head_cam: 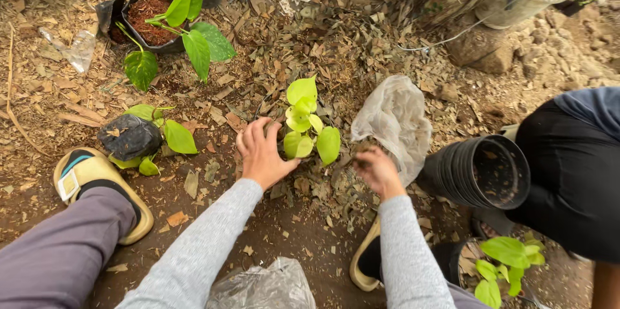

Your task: The person is potting small green plants into black plastic pots. They add soil and wood chips to the pots, place the plants inside, and adjust the soil around the roots. The person handles multiple plants and pots, moving them around the workspace.

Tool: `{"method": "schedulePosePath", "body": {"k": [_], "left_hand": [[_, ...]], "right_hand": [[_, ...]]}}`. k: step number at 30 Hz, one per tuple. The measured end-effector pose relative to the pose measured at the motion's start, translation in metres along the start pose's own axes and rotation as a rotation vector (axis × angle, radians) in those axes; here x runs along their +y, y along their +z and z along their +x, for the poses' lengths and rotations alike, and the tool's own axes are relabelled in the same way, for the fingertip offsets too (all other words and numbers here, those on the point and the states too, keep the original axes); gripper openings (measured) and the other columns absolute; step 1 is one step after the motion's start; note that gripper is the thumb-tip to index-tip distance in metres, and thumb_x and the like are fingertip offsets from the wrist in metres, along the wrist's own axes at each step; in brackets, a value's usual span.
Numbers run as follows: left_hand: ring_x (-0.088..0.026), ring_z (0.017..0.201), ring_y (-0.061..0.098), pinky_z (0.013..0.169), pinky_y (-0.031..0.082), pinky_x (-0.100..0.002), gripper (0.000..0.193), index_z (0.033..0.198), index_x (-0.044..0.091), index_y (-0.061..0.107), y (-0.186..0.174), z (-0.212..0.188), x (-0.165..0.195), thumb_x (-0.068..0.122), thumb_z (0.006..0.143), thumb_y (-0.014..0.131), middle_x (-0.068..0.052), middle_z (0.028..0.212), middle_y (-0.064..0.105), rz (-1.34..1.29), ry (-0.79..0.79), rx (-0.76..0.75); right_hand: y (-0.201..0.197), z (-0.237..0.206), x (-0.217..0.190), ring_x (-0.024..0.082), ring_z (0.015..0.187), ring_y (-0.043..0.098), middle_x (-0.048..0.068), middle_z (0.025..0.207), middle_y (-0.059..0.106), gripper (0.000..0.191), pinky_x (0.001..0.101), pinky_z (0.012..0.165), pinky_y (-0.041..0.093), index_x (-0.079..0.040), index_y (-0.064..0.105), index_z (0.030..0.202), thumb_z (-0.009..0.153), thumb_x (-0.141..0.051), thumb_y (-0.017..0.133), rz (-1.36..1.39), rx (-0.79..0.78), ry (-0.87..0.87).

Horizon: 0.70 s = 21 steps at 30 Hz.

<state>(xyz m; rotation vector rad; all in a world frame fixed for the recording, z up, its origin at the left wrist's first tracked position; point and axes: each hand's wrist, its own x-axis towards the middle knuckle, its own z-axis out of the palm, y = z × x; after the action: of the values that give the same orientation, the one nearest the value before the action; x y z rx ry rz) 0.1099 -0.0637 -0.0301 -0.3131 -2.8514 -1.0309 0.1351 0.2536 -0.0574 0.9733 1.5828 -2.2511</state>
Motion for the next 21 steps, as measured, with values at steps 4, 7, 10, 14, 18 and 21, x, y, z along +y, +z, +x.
{"method": "schedulePosePath", "body": {"k": [4,7,10,14,18,21], "left_hand": [[-0.034,0.139,0.027,0.117,0.012,-0.062,0.057,0.105,0.01,0.072,-0.012,0.02,0.024,0.051,0.068,0.086,-0.014,0.137,0.045,0.046,-0.099,-0.083],[-0.032,0.136,0.036,0.116,0.019,-0.056,0.042,0.096,0.013,0.08,-0.027,0.044,0.036,0.047,0.072,0.083,-0.01,0.13,0.057,0.045,-0.172,-0.203],[-0.03,0.124,0.053,0.11,0.028,-0.052,0.043,0.101,0.013,0.079,-0.034,0.075,0.042,0.047,0.074,0.082,-0.01,0.116,0.068,0.014,-0.346,-0.404],[-0.029,0.11,0.067,0.109,0.036,-0.058,0.049,0.107,0.009,0.075,-0.029,0.11,0.036,0.046,0.077,0.083,-0.011,0.115,0.072,-0.002,-0.408,-0.568],[-0.034,0.104,0.074,0.097,0.059,-0.047,0.054,0.108,-0.002,0.077,-0.018,0.118,0.025,0.041,0.077,0.086,-0.02,0.11,0.075,-0.118,-0.337,-0.504],[-0.03,0.097,0.074,0.088,0.059,-0.043,0.051,0.112,-0.007,0.073,-0.016,0.121,0.024,0.03,0.08,0.088,-0.021,0.111,0.075,-0.177,-0.427,-0.49]], "right_hand": [[0.017,-0.049,0.045,0.024,0.097,0.069,0.011,0.108,0.07,0.024,0.0368,0.09,0.06,-0.004,0.063,0.106,0.085,0.006,0.065,-0.223,-0.108,0.234],[0.05,-0.061,0.063,0.022,0.097,0.069,0.012,0.109,0.066,0.023,0.0398,0.089,0.06,-0.004,0.06,0.104,0.085,0.007,0.066,-0.282,-0.28,0.322],[0.09,-0.06,0.065,0.024,0.095,0.07,0.014,0.113,0.068,0.025,0.0409,0.089,0.063,-0.002,0.059,0.105,0.083,0.008,0.065,-0.23,-0.452,0.231],[0.137,-0.041,0.051,0.02,0.093,0.07,0.011,0.114,0.069,0.035,0.0337,0.084,0.059,-0.003,0.063,0.12,0.087,0.005,0.065,-0.068,-0.254,-0.103],[0.146,-0.034,0.05,0.018,0.088,0.07,0.012,0.106,0.07,0.031,0.0324,0.079,0.061,0.006,0.066,0.119,0.088,0.003,0.068,-0.169,-0.151,-0.217],[0.136,-0.036,0.055,0.017,0.085,0.071,0.009,0.101,0.072,0.03,0.0311,0.077,0.062,0.004,0.068,0.115,0.085,0.001,0.07,-0.259,-0.063,-0.218]]}}
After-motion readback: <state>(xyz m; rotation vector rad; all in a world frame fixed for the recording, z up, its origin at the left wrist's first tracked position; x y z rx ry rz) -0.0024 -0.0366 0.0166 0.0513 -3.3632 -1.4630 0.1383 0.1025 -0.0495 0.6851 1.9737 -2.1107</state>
